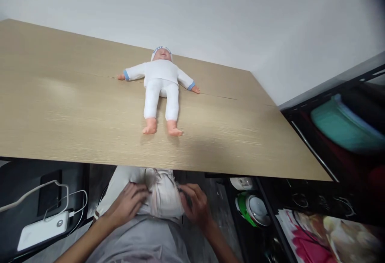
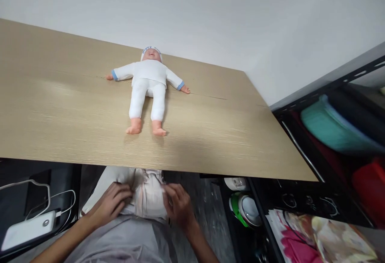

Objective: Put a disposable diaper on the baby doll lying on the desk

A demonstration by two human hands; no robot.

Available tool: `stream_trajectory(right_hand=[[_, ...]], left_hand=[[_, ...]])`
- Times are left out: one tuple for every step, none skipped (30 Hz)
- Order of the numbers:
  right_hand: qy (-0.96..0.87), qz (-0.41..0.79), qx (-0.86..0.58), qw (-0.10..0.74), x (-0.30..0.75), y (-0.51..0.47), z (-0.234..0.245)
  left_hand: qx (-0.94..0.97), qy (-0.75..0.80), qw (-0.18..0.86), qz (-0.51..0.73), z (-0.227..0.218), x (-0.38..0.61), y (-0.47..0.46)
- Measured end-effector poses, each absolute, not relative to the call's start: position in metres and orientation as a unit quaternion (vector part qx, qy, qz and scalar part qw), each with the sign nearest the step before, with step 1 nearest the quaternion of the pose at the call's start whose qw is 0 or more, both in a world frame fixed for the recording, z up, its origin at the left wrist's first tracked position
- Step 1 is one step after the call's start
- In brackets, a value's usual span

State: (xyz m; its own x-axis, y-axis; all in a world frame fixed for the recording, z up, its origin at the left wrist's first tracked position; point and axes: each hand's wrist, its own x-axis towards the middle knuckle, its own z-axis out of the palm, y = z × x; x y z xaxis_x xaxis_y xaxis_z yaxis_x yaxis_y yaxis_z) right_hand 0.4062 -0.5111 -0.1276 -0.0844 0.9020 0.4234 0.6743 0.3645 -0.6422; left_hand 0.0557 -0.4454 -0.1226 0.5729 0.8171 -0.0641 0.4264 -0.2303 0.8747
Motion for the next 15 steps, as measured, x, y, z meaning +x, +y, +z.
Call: stream_trajectory(right_hand=[[-0.667, 0.153, -0.603, 0.41, 0.4, -0.51, -0.14], [-0.617, 0.162, -0.645, 0.421, 0.394, -0.508, -0.151], [-0.576, 0.17, -0.671, 0.435, 0.388, -0.505, -0.162], [-0.545, 0.178, -0.683, 0.454, 0.384, -0.502, -0.173], [-0.519, 0.187, -0.687, 0.473, 0.381, -0.5, -0.182], [-0.495, 0.2, -0.691, 0.487, 0.378, -0.499, -0.19], [-0.475, 0.216, -0.694, 0.497, 0.376, -0.499, -0.197], [-0.457, 0.233, -0.697, 0.501, 0.374, -0.499, -0.202], [-0.445, 0.248, -0.7, 0.5, 0.372, -0.5, -0.206], [-0.439, 0.262, -0.704, 0.493, 0.37, -0.501, -0.209], [-0.435, 0.274, -0.707, 0.485, 0.368, -0.501, -0.21], [-0.434, 0.285, -0.709, 0.477, 0.366, -0.501, -0.21], [-0.434, 0.295, -0.71, 0.47, 0.365, -0.501, -0.21], [-0.433, 0.305, -0.71, 0.463, 0.363, -0.499, -0.209], [-0.432, 0.316, -0.71, 0.458, 0.361, -0.496, -0.208]], left_hand=[[0.735, 0.446, 0.457, 0.228, -0.134, 0.052, -0.443], [0.716, 0.475, 0.448, 0.247, -0.142, 0.05, -0.439], [0.704, 0.491, 0.442, 0.261, -0.148, 0.05, -0.436], [0.698, 0.499, 0.437, 0.27, -0.151, 0.051, -0.434], [0.698, 0.502, 0.433, 0.272, -0.153, 0.053, -0.433], [0.701, 0.501, 0.431, 0.267, -0.154, 0.057, -0.433], [0.706, 0.499, 0.432, 0.259, -0.154, 0.061, -0.434], [0.706, 0.499, 0.435, 0.25, -0.155, 0.066, -0.436], [0.701, 0.505, 0.441, 0.242, -0.156, 0.072, -0.437], [0.693, 0.515, 0.447, 0.234, -0.158, 0.078, -0.439], [0.682, 0.526, 0.454, 0.227, -0.16, 0.083, -0.439], [0.671, 0.536, 0.463, 0.219, -0.162, 0.089, -0.439], [0.658, 0.544, 0.476, 0.212, -0.164, 0.095, -0.438], [0.635, 0.553, 0.498, 0.208, -0.166, 0.1, -0.436], [0.603, 0.562, 0.526, 0.209, -0.167, 0.106, -0.432]])
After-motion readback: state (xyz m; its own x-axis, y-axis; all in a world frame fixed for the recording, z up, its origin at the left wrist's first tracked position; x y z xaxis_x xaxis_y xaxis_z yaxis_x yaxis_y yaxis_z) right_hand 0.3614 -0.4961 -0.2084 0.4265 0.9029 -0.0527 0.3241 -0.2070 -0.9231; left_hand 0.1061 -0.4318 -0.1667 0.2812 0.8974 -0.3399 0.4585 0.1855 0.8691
